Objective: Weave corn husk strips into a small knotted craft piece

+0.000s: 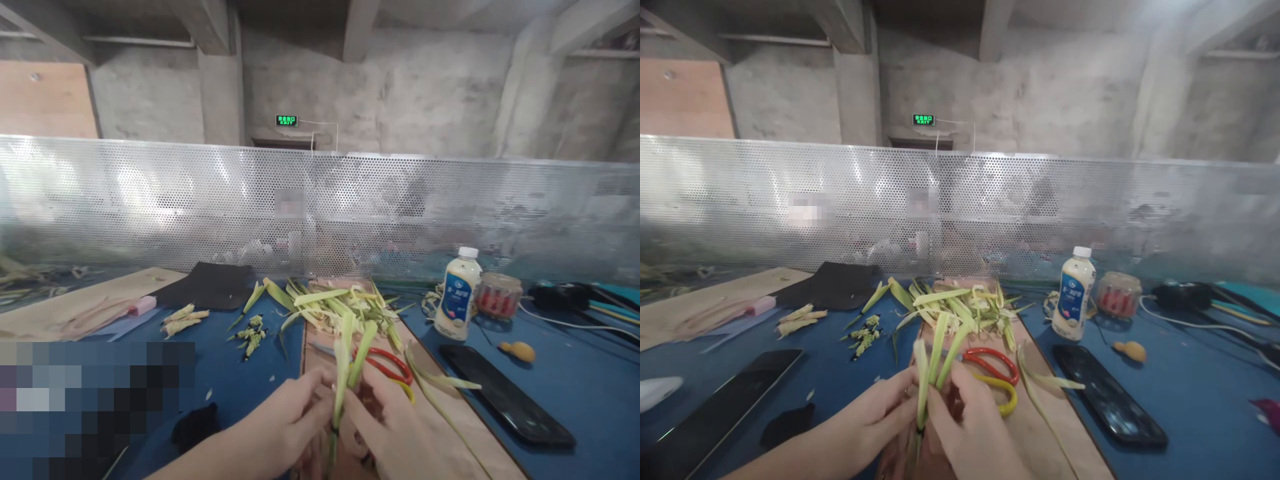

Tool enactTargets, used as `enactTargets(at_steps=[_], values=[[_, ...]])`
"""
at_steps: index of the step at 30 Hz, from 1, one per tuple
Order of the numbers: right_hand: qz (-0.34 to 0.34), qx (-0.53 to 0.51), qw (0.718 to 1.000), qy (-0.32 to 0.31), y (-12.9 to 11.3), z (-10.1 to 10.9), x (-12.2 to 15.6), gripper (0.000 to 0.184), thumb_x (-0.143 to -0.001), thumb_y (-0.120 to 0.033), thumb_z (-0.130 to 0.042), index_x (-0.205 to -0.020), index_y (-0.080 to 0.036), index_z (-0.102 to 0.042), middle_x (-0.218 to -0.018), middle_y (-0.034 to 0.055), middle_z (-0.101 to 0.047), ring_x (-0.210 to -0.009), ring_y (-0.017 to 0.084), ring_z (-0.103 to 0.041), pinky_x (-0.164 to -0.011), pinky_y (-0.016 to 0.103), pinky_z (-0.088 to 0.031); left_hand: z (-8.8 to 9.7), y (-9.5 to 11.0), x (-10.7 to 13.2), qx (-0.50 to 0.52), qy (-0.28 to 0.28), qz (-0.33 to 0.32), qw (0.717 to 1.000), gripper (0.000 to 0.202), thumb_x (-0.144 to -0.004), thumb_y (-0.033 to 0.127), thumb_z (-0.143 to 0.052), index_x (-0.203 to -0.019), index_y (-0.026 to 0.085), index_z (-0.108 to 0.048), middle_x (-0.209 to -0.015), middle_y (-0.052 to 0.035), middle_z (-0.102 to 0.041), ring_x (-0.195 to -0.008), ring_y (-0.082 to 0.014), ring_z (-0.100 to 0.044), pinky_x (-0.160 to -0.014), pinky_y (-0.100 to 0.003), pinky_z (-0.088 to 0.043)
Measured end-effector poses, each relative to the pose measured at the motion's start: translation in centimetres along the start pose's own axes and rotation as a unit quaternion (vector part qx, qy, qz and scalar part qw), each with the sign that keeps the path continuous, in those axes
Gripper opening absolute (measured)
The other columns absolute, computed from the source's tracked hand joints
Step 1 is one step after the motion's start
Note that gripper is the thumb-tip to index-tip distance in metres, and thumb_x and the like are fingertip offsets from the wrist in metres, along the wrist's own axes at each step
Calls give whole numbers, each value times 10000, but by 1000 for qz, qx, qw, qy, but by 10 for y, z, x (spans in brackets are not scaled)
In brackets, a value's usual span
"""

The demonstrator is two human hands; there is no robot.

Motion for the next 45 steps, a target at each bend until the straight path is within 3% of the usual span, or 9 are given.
enactTargets(at_steps=[7,12,18,23,28,32,36,41,45], values=[[5,-19,995,-96,-19,-2,2,216,-837,-247,-421,-905,-184,-616,-670,9,-616,-581,133,-585,-490,169,-460,7,11,5,-147,18,-11,989,337,-880,394,-312,-950,177,-560,-750,-42,-621,-732,-167,-572,-684,-224,-410],[14,-27,994,-102,-16,-9,5,162,-820,-241,-451,-811,-188,-604,-688,6,-625,-636,137,-588,-582,187,-467,15,12,6,-130,61,2,990,366,-898,389,-245,-929,164,-532,-676,-16,-586,-563,-119,-513,-535,-190,-378],[-56,-34,989,-129,7,-28,11,181,-818,-287,-439,-781,-171,-572,-677,11,-621,-586,127,-567,-535,195,-442,18,14,6,-114,93,-9,989,324,-894,362,-289,-888,173,-552,-748,-20,-611,-627,-118,-519,-580,-192,-393],[-29,-77,990,-115,-10,-15,6,188,-824,-285,-445,-868,-206,-610,-653,-2,-616,-601,141,-581,-549,203,-466,19,7,4,-45,96,0,994,313,-880,394,-318,-826,154,-512,-566,7,-553,-490,-110,-516,-467,-187,-390],[-67,-106,988,-86,-7,-12,3,167,-820,-277,-451,-841,-201,-598,-565,-27,-551,-514,121,-536,-469,184,-428,29,9,3,-39,141,-29,989,283,-889,357,-323,-868,158,-522,-534,16,-564,-525,-116,-545,-516,-195,-399],[-73,-92,991,-57,0,-13,5,162,-794,-291,-488,-681,-188,-540,-518,-52,-445,-495,96,-480,-470,166,-398,21,4,1,-39,110,-28,993,288,-884,366,-339,-785,161,-514,-505,19,-563,-482,-105,-531,-495,-189,-389],[-76,-105,989,-73,4,-20,6,151,-824,-286,-427,-803,-184,-537,-572,-46,-472,-520,101,-477,-477,176,-386,15,0,2,-30,93,-28,995,308,-889,390,-314,-780,169,-498,-529,11,-578,-453,-94,-523,-466,-176,-383],[-75,-91,990,-74,3,-17,7,167,-817,-287,-429,-776,-182,-552,-563,-38,-486,-510,111,-487,-469,183,-394,13,-1,2,-25,80,-17,996,321,-886,415,-302,-809,169,-494,-552,-2,-592,-438,-95,-524,-434,-169,-376],[-67,-123,987,-78,4,-22,6,191,-816,-281,-448,-917,-187,-580,-591,-35,-511,-559,121,-511,-513,190,-420,10,1,2,-42,58,-9,997,295,-881,391,-336,-851,163,-522,-559,-4,-607,-444,-100,-542,-444,-169,-390]])
Point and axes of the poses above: each hand's wrist, its own x-axis away from the middle knuckle, its own z-axis out of the back of the hand, y = z × x, the point moved 9 cm from there along -x, towards the middle knuckle
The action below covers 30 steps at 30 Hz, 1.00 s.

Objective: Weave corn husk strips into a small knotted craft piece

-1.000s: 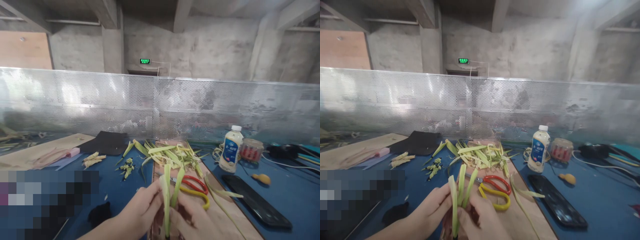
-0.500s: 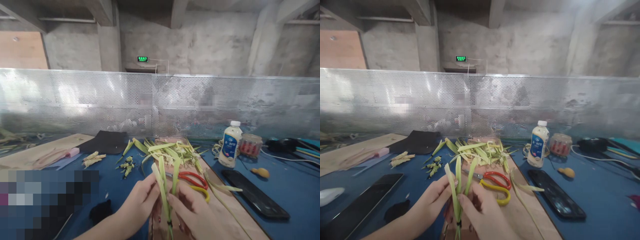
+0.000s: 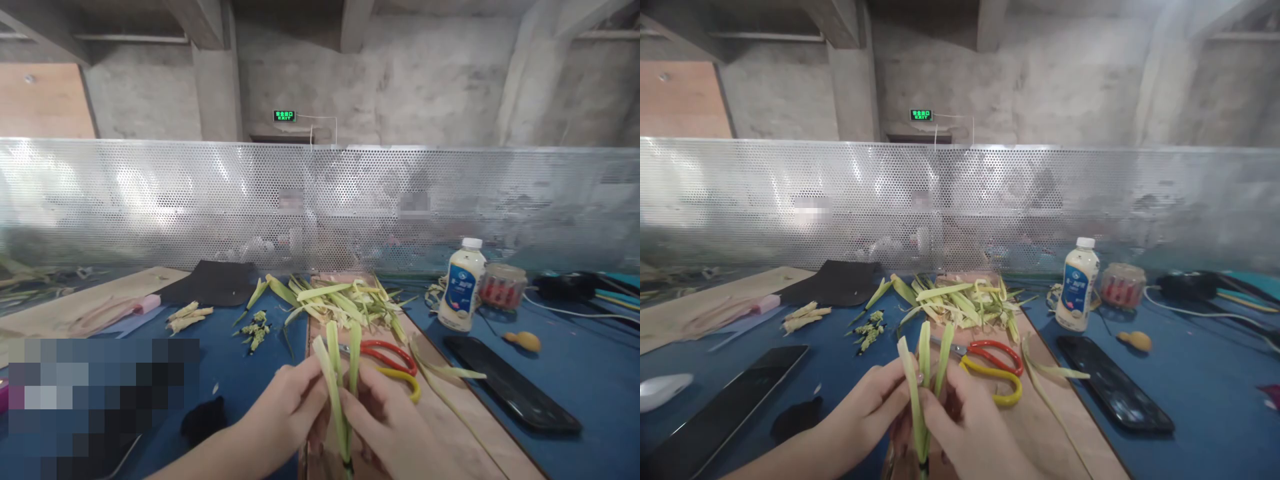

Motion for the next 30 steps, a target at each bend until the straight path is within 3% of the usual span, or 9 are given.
enactTargets(at_steps=[2,6,9,13,20,25,30], values=[[8,-2,1000,6,2,-1,-2,220,-814,-284,-452,-966,-192,-583,-617,-28,-532,-570,126,-517,-528,198,-431,-1,1,0,-19,-4,0,1000,302,-885,382,-320,-891,163,-528,-538,-1,-597,-437,-107,-545,-438,-172,-392],[26,32,998,48,2,4,-1,223,-810,-256,-416,-880,-195,-620,-568,-23,-517,-521,128,-499,-477,196,-420,-1,3,1,-39,-5,-3,999,321,-892,367,-286,-863,163,-532,-499,4,-573,-418,-107,-536,-443,-173,-398],[20,58,997,39,2,4,1,236,-814,-266,-406,-869,-193,-624,-564,-18,-525,-523,135,-509,-491,207,-433,-1,5,1,-40,-3,-8,999,303,-889,356,-296,-852,165,-529,-499,4,-571,-421,-110,-538,-441,-172,-393],[25,21,998,62,-2,7,4,244,-803,-263,-392,-868,-190,-616,-592,-11,-558,-524,145,-528,-500,226,-445,0,8,3,-47,-2,-16,999,301,-888,337,-296,-854,157,-534,-497,-1,-565,-428,-117,-542,-438,-174,-389],[16,-26,999,40,-6,4,6,227,-800,-215,-403,-902,-193,-604,-705,4,-618,-622,143,-570,-584,211,-467,0,12,3,-65,-2,-21,998,282,-879,320,-332,-818,150,-548,-508,-1,-560,-442,-110,-531,-449,-169,-394],[30,26,998,41,-7,7,6,225,-824,-246,-424,-971,-198,-587,-856,15,-628,-797,143,-574,-767,204,-445,-6,9,2,-18,-40,-1,999,324,-887,358,-287,-808,151,-522,-515,-6,-564,-433,-116,-539,-449,-180,-407],[14,59,998,28,0,6,5,237,-824,-237,-390,-953,-182,-581,-716,-2,-607,-639,138,-555,-668,214,-459,-7,13,2,-48,-41,-20,998,288,-877,314,-321,-777,150,-535,-508,7,-550,-448,-105,-523,-473,-170,-395]])
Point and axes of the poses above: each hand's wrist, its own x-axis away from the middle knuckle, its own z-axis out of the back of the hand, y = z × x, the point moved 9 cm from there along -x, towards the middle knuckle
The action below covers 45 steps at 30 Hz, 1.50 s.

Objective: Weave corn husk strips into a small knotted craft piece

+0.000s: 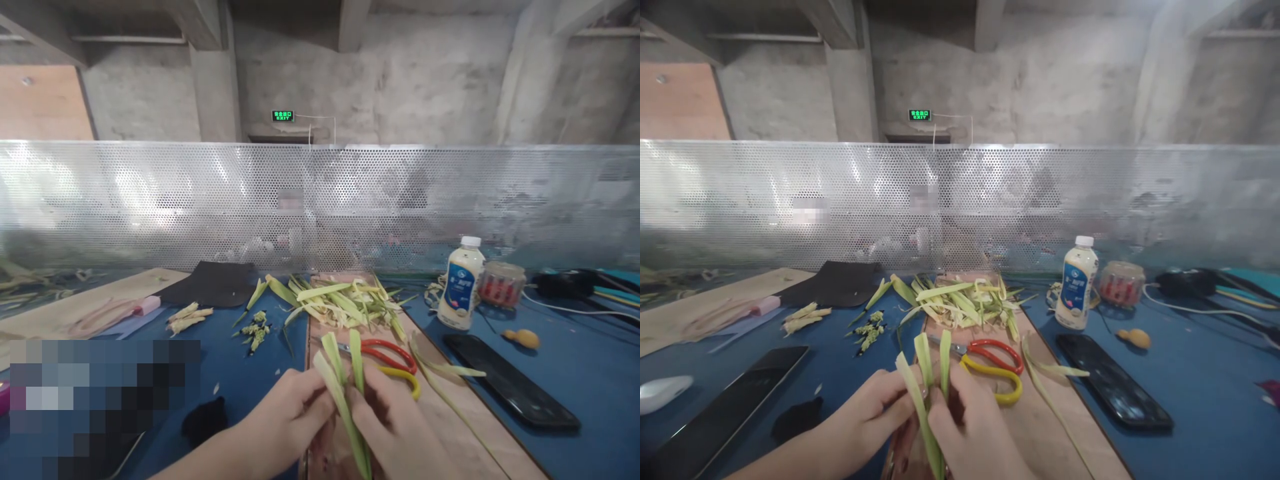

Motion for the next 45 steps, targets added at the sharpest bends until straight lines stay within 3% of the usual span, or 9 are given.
enactTargets(at_steps=[3,7,15,21,27,31,36,41,45], values=[[0,26,999,19,1,3,-1,216,-817,-229,-392,-870,-184,-597,-689,-2,-602,-654,146,-562,-645,214,-449,1,-1,1,-29,12,5,999,268,-861,280,-344,-726,148,-535,-510,8,-547,-459,-103,-517,-470,-164,-378],[5,30,999,33,0,5,-1,232,-819,-220,-385,-918,-191,-594,-796,12,-634,-781,156,-582,-737,223,-439,1,-4,0,-26,10,21,999,264,-857,248,-330,-749,154,-552,-473,29,-544,-422,-95,-506,-467,-165,-361],[1,50,998,49,0,10,1,179,-791,-195,-390,-786,-185,-569,-684,-1,-619,-677,148,-595,-625,196,-462,3,-6,-1,-4,24,43,999,229,-823,215,-365,-672,155,-526,-434,35,-537,-385,-96,-505,-475,-175,-375],[10,13,997,71,-6,19,-3,199,-800,-203,-377,-804,-187,-575,-734,17,-662,-699,147,-634,-646,175,-496,7,-12,-1,32,63,44,997,304,-852,337,-340,-619,173,-445,-416,27,-496,-373,-111,-501,-437,-189,-379],[43,8,995,93,-14,23,0,121,-791,-207,-422,-829,-193,-536,-713,9,-651,-622,141,-626,-591,189,-513,20,-13,-2,19,128,25,991,329,-855,315,-365,-564,172,-422,-465,9,-527,-450,-116,-538,-488,-193,-389],[68,7,994,85,-18,20,3,72,-772,-176,-440,-776,-200,-507,-682,4,-639,-597,129,-620,-566,177,-512,15,-14,-3,79,110,30,990,322,-857,373,-368,-630,164,-461,-489,7,-529,-441,-120,-549,-460,-195,-407],[80,-6,984,160,-17,27,10,94,-800,-277,-464,-771,-205,-516,-657,1,-618,-560,116,-600,-540,168,-496,11,-9,0,105,94,2,990,291,-868,363,-365,-749,152,-526,-551,3,-559,-465,-107,-564,-470,-190,-431],[130,-32,969,208,-18,39,17,94,-804,-306,-494,-805,-214,-512,-712,22,-613,-645,145,-612,-579,204,-518,1,2,5,79,60,-53,994,209,-832,270,-429,-944,145,-553,-643,-18,-600,-505,-104,-579,-499,-196,-457],[107,-61,972,199,-1,36,11,171,-816,-352,-489,-885,-200,-529,-666,18,-605,-563,145,-602,-477,206,-507,-2,4,2,36,60,-53,996,158,-781,247,-506,-876,138,-570,-578,10,-563,-451,-85,-532,-466,-180,-419]])
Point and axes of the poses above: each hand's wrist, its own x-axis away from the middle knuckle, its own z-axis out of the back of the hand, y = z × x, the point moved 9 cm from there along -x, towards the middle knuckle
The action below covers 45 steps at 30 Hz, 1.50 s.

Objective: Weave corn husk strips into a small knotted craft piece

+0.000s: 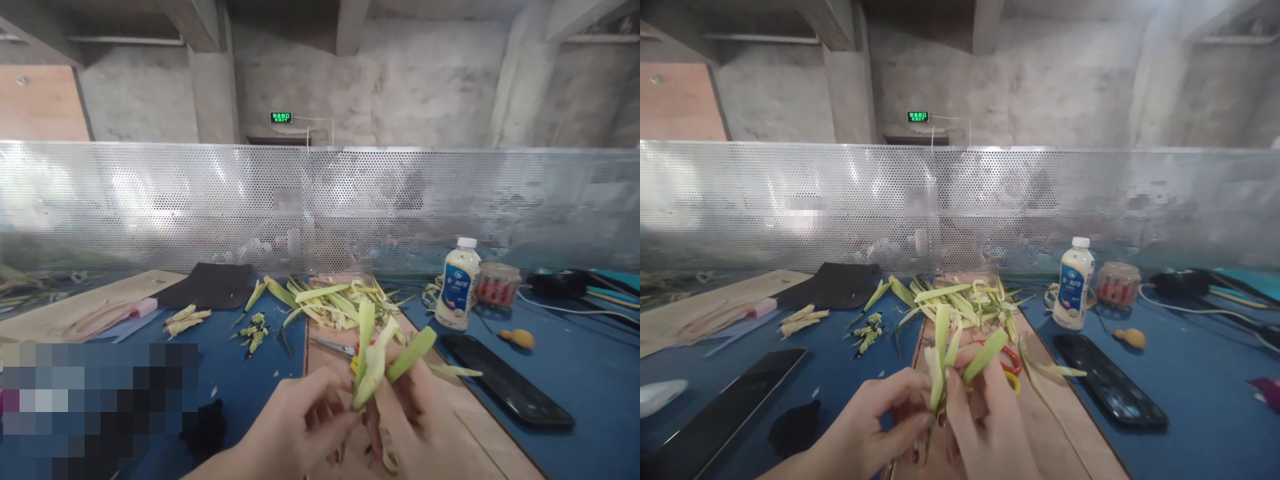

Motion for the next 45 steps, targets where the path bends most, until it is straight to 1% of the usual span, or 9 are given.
enactTargets(at_steps=[3,8,10,16,23,32,36,39,45], values=[[-28,39,999,-7,16,-1,3,262,-822,-371,-458,-999,-195,-537,-697,37,-627,-541,160,-608,-447,231,-513,8,8,-2,-52,46,-27,997,136,-773,249,-524,-696,148,-574,-581,17,-529,-470,-62,-435,-457,-166,-353],[-32,155,987,-36,17,11,3,266,-698,-227,-572,-948,-253,-658,-1083,67,-618,-1056,309,-536,-858,404,-478,12,-1,-5,-31,51,17,998,184,-796,272,-501,-676,147,-566,-633,4,-543,-530,-74,-423,-499,-183,-342],[-26,167,983,-72,10,11,0,358,-641,-170,-605,-976,-283,-662,-1169,20,-578,-1127,306,-480,-883,380,-467,11,-12,-5,-13,50,48,997,181,-794,288,-502,-698,146,-560,-646,0,-546,-547,-84,-436,-511,-190,-347],[-28,125,990,-65,-8,9,-6,277,-742,-188,-528,-978,-253,-657,-1140,7,-596,-1065,234,-547,-807,304,-512,4,-34,-3,49,31,102,993,219,-796,362,-491,-733,154,-516,-600,26,-482,-481,-83,-439,-459,-190,-344],[-77,147,980,-106,9,3,-5,284,-729,-254,-547,-987,-206,-656,-1172,57,-575,-1084,249,-531,-808,315,-507,9,-25,-5,41,40,103,993,262,-814,367,-459,-668,155,-505,-574,30,-458,-554,-102,-456,-554,-202,-374],[-163,112,980,-24,10,2,-14,343,-739,-384,-482,-977,-175,-613,-961,79,-670,-935,256,-607,-746,345,-518,11,-32,-6,54,41,127,990,360,-842,453,-381,-657,157,-469,-524,63,-395,-383,-49,-399,-421,-174,-332],[-181,47,981,-44,15,-6,-13,256,-749,-397,-481,-860,-192,-587,-661,27,-659,-670,207,-644,-536,254,-522,-5,-40,-5,144,-21,159,977,297,-806,451,-457,-802,161,-523,-562,44,-512,-358,-56,-459,-339,-154,-292],[-176,1,982,-69,18,-12,-15,212,-788,-380,-456,-811,-192,-550,-638,8,-640,-602,170,-629,-536,235,-511,-17,-48,-4,220,-63,198,953,315,-779,469,-492,-814,158,-529,-465,47,-522,-316,-66,-460,-288,-142,-238],[-168,-82,979,-75,32,-17,-20,349,-775,-317,-513,-1090,-178,-459,-1050,79,-616,-973,203,-590,-806,310,-495,-16,-59,-3,325,-32,244,913,277,-692,389,-646,-736,139,-533,-434,82,-432,-317,-17,-341,-299,-133,-153]])
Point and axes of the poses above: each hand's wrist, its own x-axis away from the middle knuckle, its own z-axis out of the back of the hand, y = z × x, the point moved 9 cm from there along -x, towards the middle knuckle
